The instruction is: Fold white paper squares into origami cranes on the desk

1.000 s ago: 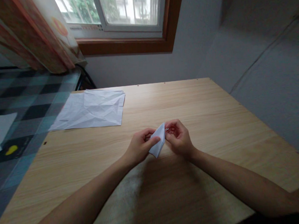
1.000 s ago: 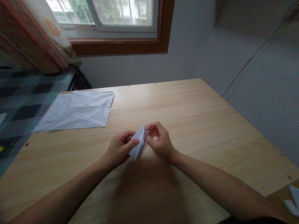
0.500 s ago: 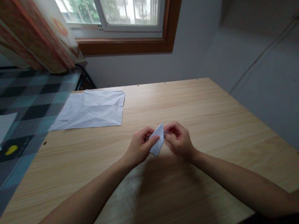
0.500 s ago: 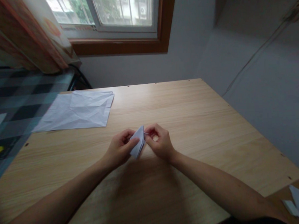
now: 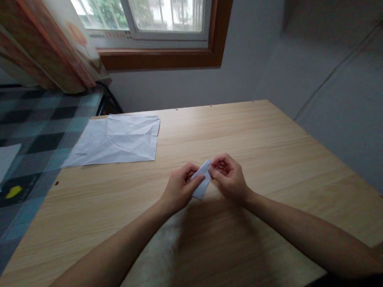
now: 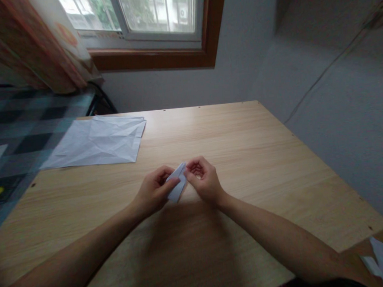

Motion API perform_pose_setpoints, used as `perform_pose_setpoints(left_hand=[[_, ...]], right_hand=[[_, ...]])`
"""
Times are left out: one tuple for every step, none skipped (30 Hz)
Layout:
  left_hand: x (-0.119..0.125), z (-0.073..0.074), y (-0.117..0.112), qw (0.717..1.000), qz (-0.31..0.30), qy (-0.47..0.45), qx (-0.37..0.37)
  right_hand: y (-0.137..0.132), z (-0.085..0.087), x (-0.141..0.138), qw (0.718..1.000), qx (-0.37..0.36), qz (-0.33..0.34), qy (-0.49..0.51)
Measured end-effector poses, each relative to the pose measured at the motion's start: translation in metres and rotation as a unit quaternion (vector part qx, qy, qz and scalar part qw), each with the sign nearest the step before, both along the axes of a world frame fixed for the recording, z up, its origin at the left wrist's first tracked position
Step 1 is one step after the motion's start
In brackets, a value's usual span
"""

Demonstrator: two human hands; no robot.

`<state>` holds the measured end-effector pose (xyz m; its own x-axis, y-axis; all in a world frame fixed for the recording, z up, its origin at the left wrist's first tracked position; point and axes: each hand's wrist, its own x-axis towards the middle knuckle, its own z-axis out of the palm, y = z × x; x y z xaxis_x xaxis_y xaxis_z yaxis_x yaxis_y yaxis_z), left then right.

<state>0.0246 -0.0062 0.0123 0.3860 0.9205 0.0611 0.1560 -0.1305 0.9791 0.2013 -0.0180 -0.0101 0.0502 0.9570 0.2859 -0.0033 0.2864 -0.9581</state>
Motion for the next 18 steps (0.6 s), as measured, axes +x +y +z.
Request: perform_pose_setpoints(left_hand=[[0.0000,-0.0004,-0.0002,1.000,0.001,-0.002,-0.004],[0.0000,-0.0008,-0.0004,1.000,0.001,-0.005,-0.009],[0.0001,-0.0013,-0.0006,1.000,0.001,-0.008,-0.013],[0.0002,-0.0017,-0.0007,1.000,0.001,-0.012,-0.015],[0.0002,-0.0020,-0.0008,1.000,0.002,-0.016,-0.017],[0.0003,-0.0022,-0.0008,1.000,0.004,-0.020,-0.017],[0.0004,-0.0023,-0.0007,1.000,0.006,-0.022,-0.017],[0.0003,-0.0021,-0.0005,1.000,0.008,-0.024,-0.015],[0.0002,-0.0019,-0.0003,1.000,0.009,-0.025,-0.012],[0.0000,-0.0017,0.0000,1.000,0.008,-0.025,-0.008],[-0.0002,-0.0015,0.0003,1.000,0.007,-0.023,-0.003],[-0.0005,-0.0015,0.0006,1.000,0.006,-0.018,0.004],[-0.0008,-0.0016,0.0008,1.000,0.005,-0.012,0.013],[-0.0010,-0.0018,0.0010,1.000,0.006,-0.005,0.021],[-0.0010,-0.0023,0.0011,1.000,0.006,0.002,0.027],[-0.0009,-0.0028,0.0011,0.999,0.004,0.005,0.031],[-0.0007,-0.0033,0.0010,0.999,0.002,0.004,0.032],[-0.0005,-0.0037,0.0008,0.999,0.006,-0.001,0.034]], right_hand=[[0.0005,0.0003,-0.0006,1.000,-0.003,0.001,0.009],[0.0008,0.0006,-0.0010,1.000,-0.005,0.003,0.016],[0.0010,0.0009,-0.0014,1.000,-0.007,0.007,0.022],[0.0012,0.0012,-0.0016,1.000,-0.010,0.011,0.027],[0.0012,0.0016,-0.0018,0.999,-0.014,0.017,0.033],[0.0013,0.0021,-0.0021,0.999,-0.018,0.024,0.040],[0.0014,0.0025,-0.0023,0.998,-0.022,0.031,0.048],[0.0015,0.0031,-0.0025,0.997,-0.027,0.037,0.056],[0.0018,0.0036,-0.0027,0.996,-0.032,0.045,0.066],[0.0020,0.0041,-0.0028,0.995,-0.040,0.055,0.075],[0.0023,0.0046,-0.0028,0.993,-0.050,0.064,0.084],[0.0025,0.0049,-0.0027,0.991,-0.062,0.071,0.091],[0.0026,0.0052,-0.0025,0.990,-0.075,0.078,0.094],[0.0026,0.0053,-0.0021,0.989,-0.087,0.082,0.092],[0.0025,0.0052,-0.0018,0.988,-0.095,0.085,0.083],[0.0024,0.0050,-0.0014,0.989,-0.101,0.087,0.071],[0.0023,0.0046,-0.0010,0.989,-0.104,0.087,0.059],[0.0024,0.0041,-0.0008,0.990,-0.106,0.085,0.050]])
